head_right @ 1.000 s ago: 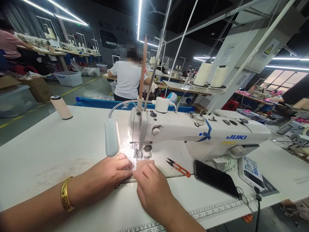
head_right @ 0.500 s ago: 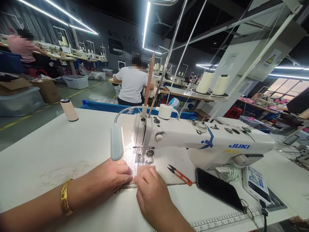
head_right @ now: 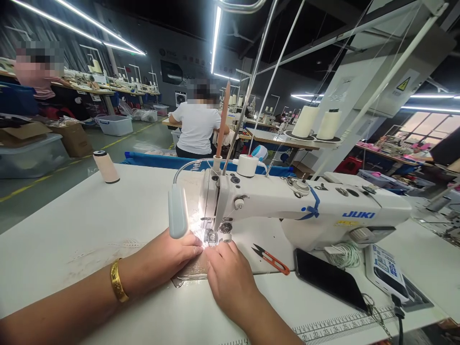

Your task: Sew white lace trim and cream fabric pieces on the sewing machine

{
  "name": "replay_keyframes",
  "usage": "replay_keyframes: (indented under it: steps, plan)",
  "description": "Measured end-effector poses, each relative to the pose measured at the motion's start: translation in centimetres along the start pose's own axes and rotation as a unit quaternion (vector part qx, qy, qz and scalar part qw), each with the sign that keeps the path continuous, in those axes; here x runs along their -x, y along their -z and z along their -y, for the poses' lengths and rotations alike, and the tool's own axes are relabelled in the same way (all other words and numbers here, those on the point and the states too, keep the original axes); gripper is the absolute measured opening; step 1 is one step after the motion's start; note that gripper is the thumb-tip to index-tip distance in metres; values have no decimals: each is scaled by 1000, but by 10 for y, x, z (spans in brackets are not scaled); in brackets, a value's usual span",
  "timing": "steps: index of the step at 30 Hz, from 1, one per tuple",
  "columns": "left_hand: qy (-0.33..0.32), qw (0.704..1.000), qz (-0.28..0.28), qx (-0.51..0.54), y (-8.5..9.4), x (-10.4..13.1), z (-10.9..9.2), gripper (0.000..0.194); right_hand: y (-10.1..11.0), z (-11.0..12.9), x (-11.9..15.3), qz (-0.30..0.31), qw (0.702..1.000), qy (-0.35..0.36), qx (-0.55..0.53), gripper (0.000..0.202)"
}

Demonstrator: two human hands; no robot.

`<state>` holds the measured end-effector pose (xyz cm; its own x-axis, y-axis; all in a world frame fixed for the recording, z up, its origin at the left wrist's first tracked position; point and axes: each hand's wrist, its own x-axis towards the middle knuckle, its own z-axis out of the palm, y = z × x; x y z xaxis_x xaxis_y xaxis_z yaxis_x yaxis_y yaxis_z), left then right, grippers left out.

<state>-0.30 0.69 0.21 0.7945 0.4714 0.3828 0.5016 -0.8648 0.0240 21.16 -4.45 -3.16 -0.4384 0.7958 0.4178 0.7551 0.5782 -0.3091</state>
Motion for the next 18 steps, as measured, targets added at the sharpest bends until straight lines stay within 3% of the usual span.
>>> replay_keyframes:
  steps: [8, 18]
  plan:
    - [44, 999, -7, 18, 7, -9, 1, 34, 4, -3, 0, -36, 999, -4, -15, 34]
    - [50, 998, -45, 23, 5, -11, 0, 28, 10, -5, -2, -77, 995, -31, -57, 39]
